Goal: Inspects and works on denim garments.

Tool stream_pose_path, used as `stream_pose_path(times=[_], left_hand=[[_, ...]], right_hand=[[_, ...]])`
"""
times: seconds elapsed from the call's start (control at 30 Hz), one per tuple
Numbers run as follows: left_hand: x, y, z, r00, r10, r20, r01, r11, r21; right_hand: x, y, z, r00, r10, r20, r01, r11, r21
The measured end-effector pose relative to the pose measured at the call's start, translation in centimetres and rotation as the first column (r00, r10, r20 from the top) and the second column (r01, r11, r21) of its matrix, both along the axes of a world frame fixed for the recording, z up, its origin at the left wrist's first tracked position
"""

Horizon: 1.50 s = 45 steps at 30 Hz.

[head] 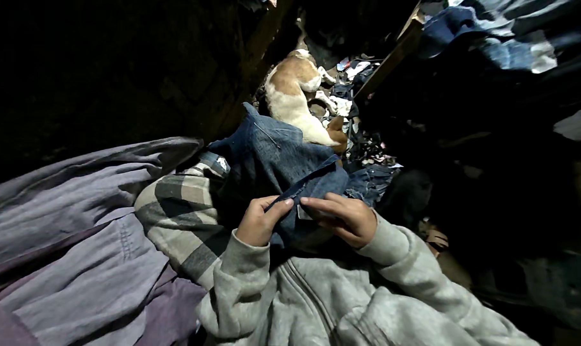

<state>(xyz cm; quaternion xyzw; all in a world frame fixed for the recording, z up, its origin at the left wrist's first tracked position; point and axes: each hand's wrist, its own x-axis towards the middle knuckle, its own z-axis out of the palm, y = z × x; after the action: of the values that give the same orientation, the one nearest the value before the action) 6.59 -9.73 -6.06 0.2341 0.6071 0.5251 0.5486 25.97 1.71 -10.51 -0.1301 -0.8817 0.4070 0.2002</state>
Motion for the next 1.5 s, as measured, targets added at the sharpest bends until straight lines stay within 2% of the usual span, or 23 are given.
stream_pose_path(times=[0.2, 0.37, 0.43, 0.5, 0.63, 0.73, 0.83, 0.97, 1.1, 1.3, 1.4, 1.5], left_hand=[[0.1, 0.1, 0.3, 0.999, 0.033, 0.036, -0.032, 0.999, -0.018], [0.1, 0.1, 0.4, 0.999, 0.032, 0.043, -0.031, 0.999, -0.011], [0.2, 0.0, 0.4, 1.000, 0.026, 0.017, -0.026, 1.000, 0.015], [0.3, -0.1, 0.2, 0.998, -0.007, -0.066, 0.012, 0.997, 0.073], [0.3, -0.5, 0.6, 0.947, -0.075, -0.313, 0.134, 0.976, 0.172], [0.3, -0.7, 1.0, 0.934, -0.066, -0.350, 0.128, 0.979, 0.157], [0.5, -0.6, 1.4, 0.960, -0.035, -0.277, 0.044, 0.999, 0.029], [1.6, 0.0, 1.7, 0.984, 0.136, -0.112, -0.142, 0.989, -0.049], [2.9, 0.4, 1.6, 0.960, 0.279, 0.006, -0.279, 0.960, -0.026], [4.5, 0.4, 1.5, 0.933, 0.359, 0.031, -0.360, 0.933, 0.024], [4.9, 0.4, 1.6, 0.923, 0.382, 0.038, -0.384, 0.923, 0.030], [5.0, 0.3, 1.2, 0.926, 0.377, 0.033, -0.378, 0.924, 0.054]], right_hand=[[0.0, -0.1, -0.3, 0.993, -0.105, -0.043, 0.105, 0.994, -0.001], [0.4, 1.6, -0.5, 0.968, -0.213, -0.133, 0.188, 0.966, -0.175], [0.1, 2.4, 0.4, 0.975, -0.197, -0.103, 0.170, 0.960, -0.224], [-0.7, 3.3, 1.3, 0.989, -0.130, -0.063, 0.115, 0.974, -0.197], [-2.8, 5.4, 2.6, 0.996, 0.080, 0.049, -0.079, 0.997, -0.018], [-3.6, 5.8, 2.9, 0.993, 0.101, 0.054, -0.105, 0.991, 0.086], [-3.6, 5.4, 3.5, 0.999, -0.016, 0.043, 0.014, 0.999, 0.049], [-2.1, 3.1, 3.7, 0.991, -0.086, 0.098, 0.092, 0.994, -0.063], [-0.5, -0.1, 3.6, 0.992, -0.075, 0.103, 0.079, 0.997, -0.027], [0.2, -1.9, 3.2, 0.986, -0.148, 0.080, 0.146, 0.989, 0.036], [0.2, -2.2, 2.7, 0.987, -0.155, 0.053, 0.154, 0.988, 0.013], [0.2, -2.1, 2.2, 0.991, -0.132, -0.006, 0.131, 0.988, -0.080]])
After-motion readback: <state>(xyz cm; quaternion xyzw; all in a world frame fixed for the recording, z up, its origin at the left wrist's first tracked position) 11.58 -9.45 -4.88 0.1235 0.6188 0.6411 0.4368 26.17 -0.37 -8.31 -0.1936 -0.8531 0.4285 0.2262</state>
